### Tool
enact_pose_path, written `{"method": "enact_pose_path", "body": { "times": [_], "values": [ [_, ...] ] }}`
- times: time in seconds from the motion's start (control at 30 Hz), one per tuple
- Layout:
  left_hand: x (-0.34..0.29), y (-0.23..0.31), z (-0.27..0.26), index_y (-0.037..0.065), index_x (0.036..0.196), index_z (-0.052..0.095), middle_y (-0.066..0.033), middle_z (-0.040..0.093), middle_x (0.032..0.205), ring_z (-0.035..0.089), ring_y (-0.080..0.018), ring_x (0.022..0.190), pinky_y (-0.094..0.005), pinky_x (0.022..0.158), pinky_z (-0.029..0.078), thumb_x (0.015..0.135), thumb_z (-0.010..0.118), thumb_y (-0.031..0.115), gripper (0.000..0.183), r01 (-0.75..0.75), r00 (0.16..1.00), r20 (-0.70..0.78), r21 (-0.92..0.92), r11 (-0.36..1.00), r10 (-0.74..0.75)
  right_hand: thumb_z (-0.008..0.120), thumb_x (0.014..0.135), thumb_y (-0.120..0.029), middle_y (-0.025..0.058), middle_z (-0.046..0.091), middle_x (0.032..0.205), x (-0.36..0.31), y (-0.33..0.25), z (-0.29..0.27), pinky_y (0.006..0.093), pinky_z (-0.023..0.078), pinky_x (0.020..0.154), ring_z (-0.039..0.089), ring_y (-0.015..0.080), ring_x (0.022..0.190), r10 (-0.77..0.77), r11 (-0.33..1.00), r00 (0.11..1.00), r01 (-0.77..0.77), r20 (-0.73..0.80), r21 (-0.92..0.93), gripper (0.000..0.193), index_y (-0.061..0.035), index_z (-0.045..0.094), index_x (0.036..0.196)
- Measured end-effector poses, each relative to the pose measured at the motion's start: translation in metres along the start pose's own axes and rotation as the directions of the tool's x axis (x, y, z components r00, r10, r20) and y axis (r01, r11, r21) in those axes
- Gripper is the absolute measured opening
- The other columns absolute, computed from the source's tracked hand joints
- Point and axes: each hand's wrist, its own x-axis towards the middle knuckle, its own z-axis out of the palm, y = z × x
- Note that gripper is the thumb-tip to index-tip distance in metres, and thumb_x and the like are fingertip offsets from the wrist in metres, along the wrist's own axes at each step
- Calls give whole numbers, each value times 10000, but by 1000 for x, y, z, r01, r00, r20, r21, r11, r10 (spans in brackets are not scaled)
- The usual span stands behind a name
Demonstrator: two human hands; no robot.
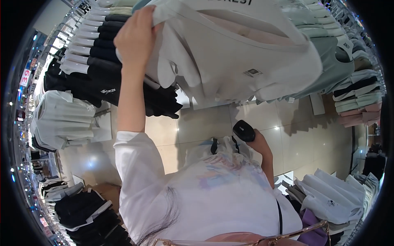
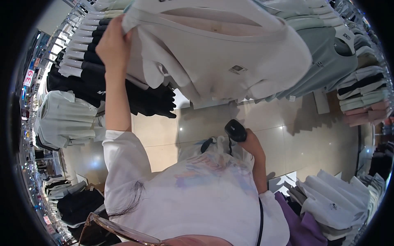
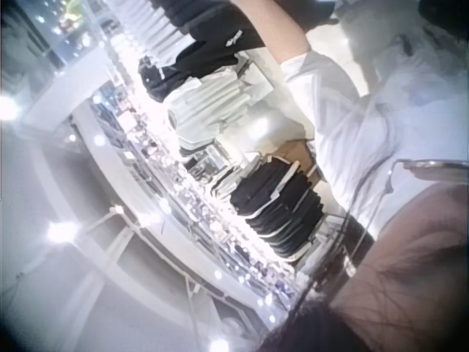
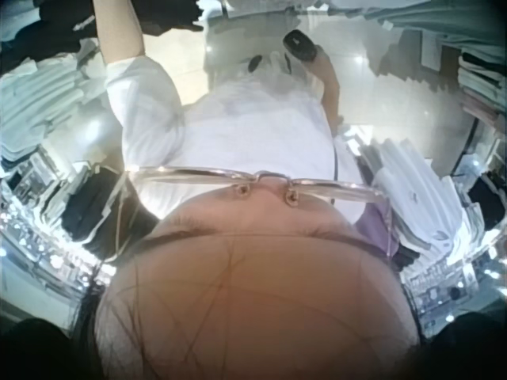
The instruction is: The person scans the barcodes on price tags of various t-shirts using a handheld scanner, handling items one at a time on their hangers or after removing them briefly to reach the tag.
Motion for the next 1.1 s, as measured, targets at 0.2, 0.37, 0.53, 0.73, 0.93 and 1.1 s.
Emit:
{"method": "enact_pose_path", "body": {
  "times": [0.2,0.37,0.53,0.73,0.93,1.1],
  "values": [
    [10,-31,-85,113,1007,561,-40,537,566,533,-230,491,-334,478,420,766,659,295,317,294,956,-64,268,917,-287,677,671,-48,150,577,1083,42,16,5,301,420,862,573,216,970,-108,935,992,121,-59,332,1021,-4,-61,1375],
    [20,-3,-129,121,932,596,-27,578,591,509,-138,485,-266,510,417,814,618,371,277,505,858,-185,141,851,-479,712,658,-127,142,596,1031,92,32,-6,326,445,797,586,216,908,-219,915,950,279,-223,292,869,45,189,1330],
    [0,21,-167,121,939,599,-32,572,618,522,-188,527,-294,521,416,775,650,352,288,602,797,-147,274,750,-586,706,657,-184,96,630,765,88,22,-33,321,457,643,598,180,716,-144,934,976,189,-164,303,351,46,603,902],
    [-73,96,-187,94,941,592,-75,521,563,497,-171,487,-310,494,400,763,662,353,322,773,528,115,345,532,-842,735,630,-45,55,613,865,34,2,-109,278,467,676,582,141,716,-205,799,931,-18,301,601,512,-6,530,1097],
    [-150,242,-186,7,956,585,-60,634,806,558,-107,745,-266,670,457,736,684,163,288,980,-97,609,195,30,-787,756,611,-17,44,588,1001,13,-38,-147,286,456,746,545,123,884,-478,828,639,99,602,552,641,-10,473,1187],
    [-203,347,-186,5,1124,506,-42,589,1019,532,-113,934,-264,842,419,703,737,112,492,856,-126,814,-200,-478,-567,762,625,-45,43,591,1025,3,-89,-138,283,448,777,536,104,898,-395,909,317,268,862,318,603,-16,498,1166]
  ]
}}
